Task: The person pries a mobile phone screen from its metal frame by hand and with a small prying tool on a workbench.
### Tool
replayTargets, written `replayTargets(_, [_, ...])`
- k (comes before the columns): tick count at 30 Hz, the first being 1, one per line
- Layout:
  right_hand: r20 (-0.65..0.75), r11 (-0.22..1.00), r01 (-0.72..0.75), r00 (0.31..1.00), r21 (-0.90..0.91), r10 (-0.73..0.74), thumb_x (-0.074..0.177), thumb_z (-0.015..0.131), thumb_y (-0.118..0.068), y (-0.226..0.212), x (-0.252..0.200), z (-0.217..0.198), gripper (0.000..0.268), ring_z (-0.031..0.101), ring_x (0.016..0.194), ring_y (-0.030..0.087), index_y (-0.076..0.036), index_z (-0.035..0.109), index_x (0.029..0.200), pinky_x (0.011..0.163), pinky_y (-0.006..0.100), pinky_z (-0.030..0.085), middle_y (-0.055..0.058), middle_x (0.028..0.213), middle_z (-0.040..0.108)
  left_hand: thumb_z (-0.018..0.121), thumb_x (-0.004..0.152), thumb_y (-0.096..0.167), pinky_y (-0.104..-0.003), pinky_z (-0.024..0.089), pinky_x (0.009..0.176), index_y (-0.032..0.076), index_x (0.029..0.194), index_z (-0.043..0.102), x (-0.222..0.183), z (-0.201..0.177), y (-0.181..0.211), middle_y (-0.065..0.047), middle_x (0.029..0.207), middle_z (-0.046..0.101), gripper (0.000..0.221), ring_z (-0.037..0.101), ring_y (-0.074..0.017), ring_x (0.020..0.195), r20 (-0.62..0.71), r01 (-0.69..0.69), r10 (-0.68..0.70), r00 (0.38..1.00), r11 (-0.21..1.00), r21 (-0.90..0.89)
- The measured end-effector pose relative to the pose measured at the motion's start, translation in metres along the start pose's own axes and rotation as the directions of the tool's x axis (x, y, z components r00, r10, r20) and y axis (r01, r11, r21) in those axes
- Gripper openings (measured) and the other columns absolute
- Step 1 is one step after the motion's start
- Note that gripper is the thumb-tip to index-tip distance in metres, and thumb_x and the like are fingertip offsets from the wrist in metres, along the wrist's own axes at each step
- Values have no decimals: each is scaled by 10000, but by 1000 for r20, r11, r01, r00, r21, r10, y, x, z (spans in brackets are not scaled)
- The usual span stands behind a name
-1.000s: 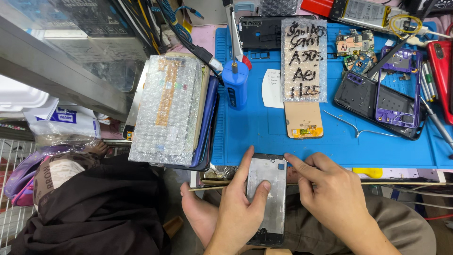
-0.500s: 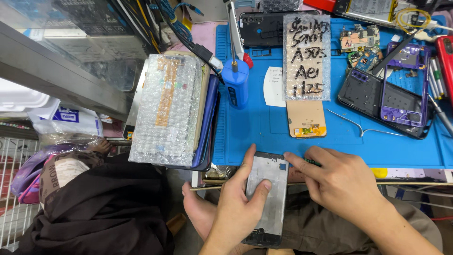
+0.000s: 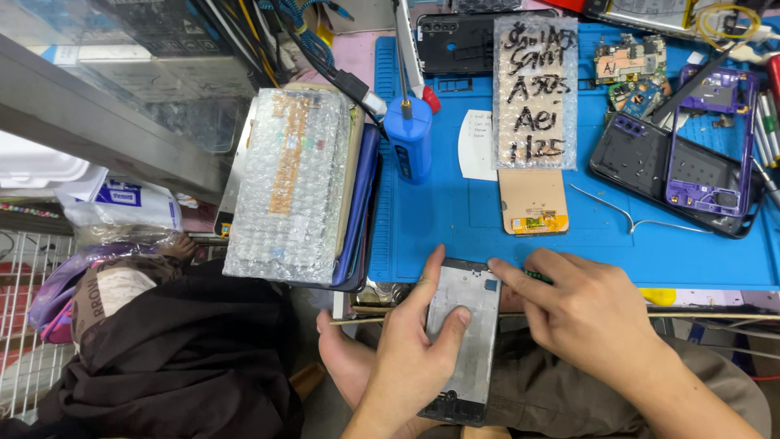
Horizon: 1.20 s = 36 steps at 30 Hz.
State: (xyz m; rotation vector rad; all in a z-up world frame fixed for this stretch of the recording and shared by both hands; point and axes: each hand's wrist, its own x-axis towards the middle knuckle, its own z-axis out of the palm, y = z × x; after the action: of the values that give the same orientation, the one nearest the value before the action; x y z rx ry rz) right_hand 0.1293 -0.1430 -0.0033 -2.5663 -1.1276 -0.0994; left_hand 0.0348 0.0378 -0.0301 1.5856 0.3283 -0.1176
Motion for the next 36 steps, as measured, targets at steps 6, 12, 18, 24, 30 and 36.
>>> replayTargets(6, [-10, 1000, 8, 1000, 11, -8, 709, 747, -114, 2, -3, 4, 403, 643, 583, 261, -192, 781, 1103, 490, 416, 495, 45, 793, 622, 686, 877, 84, -245, 465, 1016, 47, 1551, 406, 2, 1, 2, -133, 1255, 736, 731, 670, -138, 1116, 13, 17, -17, 1000, 1000, -13])
replayTargets(12, [-9, 999, -10, 1000, 46, 10, 704, 740, -106, 0, -2, 2, 408, 647, 600, 265, -191, 783, 1101, 508, 417, 505, 43, 783, 622, 670, 885, 66, -228, 467, 1012, 36, 1551, 397, 1, 2, 0, -130, 1273, 726, 720, 664, -143, 1124, 22, 23, -22, 1000, 999, -42])
replayTargets(18, [-4, 994, -59, 998, 97, 60, 725, 727, -99, 1, 0, 2, 382, 641, 579, 275, -188, 796, 1090, 491, 418, 503, 50, 777, 632, 653, 888, 41, -235, 485, 1017, 8, 1550, 400, 2, 7, -4, -145, 1278, 713, 710, 665, -147, 1157, -17, -33, 31, 999, 992, -125])
replayTargets(24, [-9, 984, -137, 990, 115, 139, 751, 703, -71, -6, 3, 6, 348, 640, 568, 288, -202, 813, 1054, 477, 426, 499, 47, 749, 634, 669, 880, 45, -231, 468, 1015, 14, 1553, 399, 2, 6, -2, -140, 1256, 732, 726, 662, -150, 1141, -4, -17, 17, 1000, 999, -45])
replayTargets(30, [-34, 982, -152, 987, 111, 157, 762, 693, -68, -10, 2, 9, 331, 642, 571, 288, -194, 811, 1045, 487, 428, 505, 40, 759, 642, 675, 871, 63, -241, 450, 1053, 12, 1545, 405, 2, 2, 0, -133, 1299, 712, 728, 660, -152, 1186, 15, -14, 14, 1000, 1000, -2])
replayTargets(36, [-15, 981, -167, 985, 101, 169, 747, 688, -73, -12, 5, 9, 332, 646, 573, 295, -189, 815, 1032, 480, 432, 507, 37, 752, 643, 679, 862, 70, -248, 428, 1071, 21, 1548, 405, 2, 1, 0, -141, 1297, 726, 741, 659, -157, 1196, 19, -3, 3, 1000, 1000, -1])
